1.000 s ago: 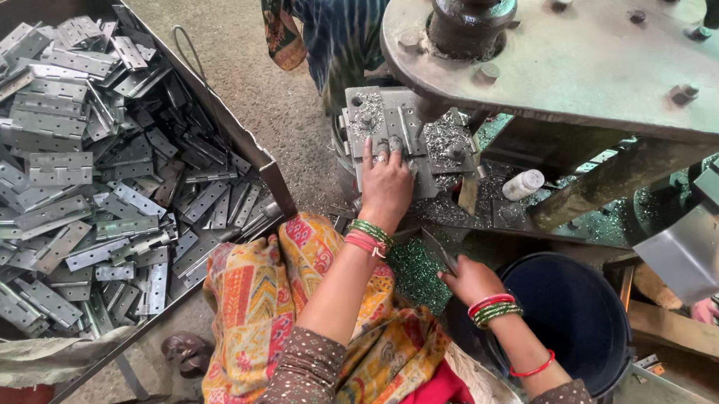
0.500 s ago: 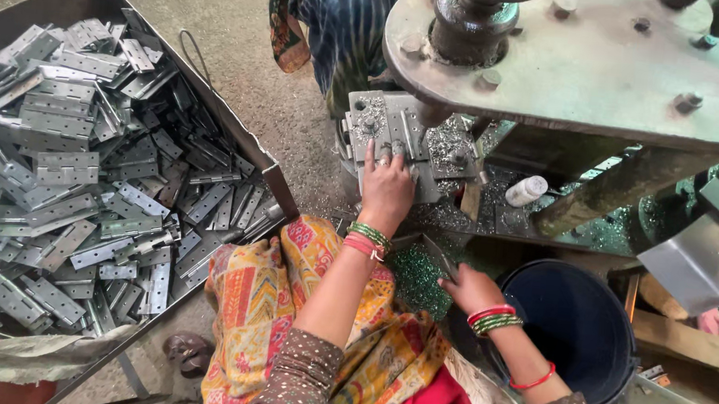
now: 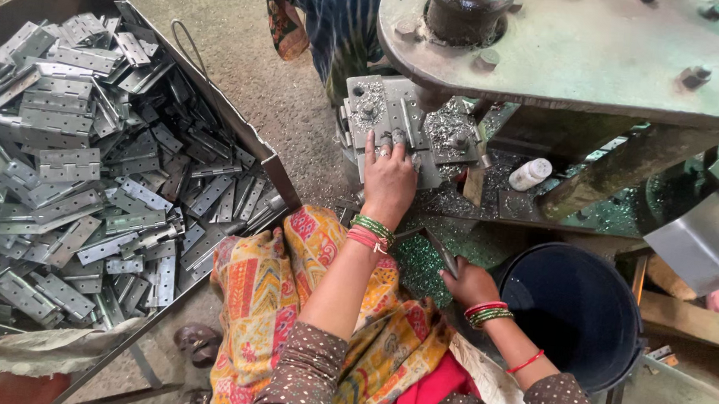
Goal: The person sits on the floor and repeatedly picks up metal brackets from a nearby bin, places them into a press machine, and operates the lever to process them. The processed brackets are then dropped into a bin below.
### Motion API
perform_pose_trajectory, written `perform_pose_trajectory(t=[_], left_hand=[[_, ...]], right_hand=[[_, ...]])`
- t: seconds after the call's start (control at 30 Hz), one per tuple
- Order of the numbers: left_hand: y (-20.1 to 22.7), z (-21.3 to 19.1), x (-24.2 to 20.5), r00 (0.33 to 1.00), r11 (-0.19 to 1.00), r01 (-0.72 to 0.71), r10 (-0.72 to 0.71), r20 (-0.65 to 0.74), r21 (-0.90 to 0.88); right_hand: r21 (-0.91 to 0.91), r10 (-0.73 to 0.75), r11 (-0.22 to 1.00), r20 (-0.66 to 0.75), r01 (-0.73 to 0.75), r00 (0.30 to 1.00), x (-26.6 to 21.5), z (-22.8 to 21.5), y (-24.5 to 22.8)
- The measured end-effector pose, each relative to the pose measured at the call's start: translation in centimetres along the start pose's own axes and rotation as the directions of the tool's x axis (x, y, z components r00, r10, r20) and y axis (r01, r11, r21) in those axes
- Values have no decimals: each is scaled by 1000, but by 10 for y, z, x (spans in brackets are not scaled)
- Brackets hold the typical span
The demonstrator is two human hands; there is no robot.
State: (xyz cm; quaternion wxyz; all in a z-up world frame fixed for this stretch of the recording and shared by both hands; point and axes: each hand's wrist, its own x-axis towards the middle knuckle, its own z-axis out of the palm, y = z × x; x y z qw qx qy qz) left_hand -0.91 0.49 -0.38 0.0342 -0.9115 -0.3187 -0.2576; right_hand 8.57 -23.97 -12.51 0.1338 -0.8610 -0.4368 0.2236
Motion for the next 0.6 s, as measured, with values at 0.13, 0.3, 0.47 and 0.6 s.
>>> perform_pose_trajectory(t=[0.13, 0.3, 0.47, 0.6], left_hand=[[-1, 4, 12, 1000, 1000, 17, -17, -13, 17], [-3, 10, 7, 1000, 1000, 14, -13, -11, 28], [-3, 8, 10, 998, 999, 13, -10, -58, 42], [-6, 3, 6, 998, 999, 31, -30, 59, -29]], right_hand=[[-79, 6, 997, 71, -1, 997, 23, -34, -3], [-147, 23, 989, 62, -13, 998, 20, -28, -2], [-18, -40, 999, -133, 38, 990, 13, 20, 14], [-19, -33, 999, -136, 31, 990, 11, 48, 22]])
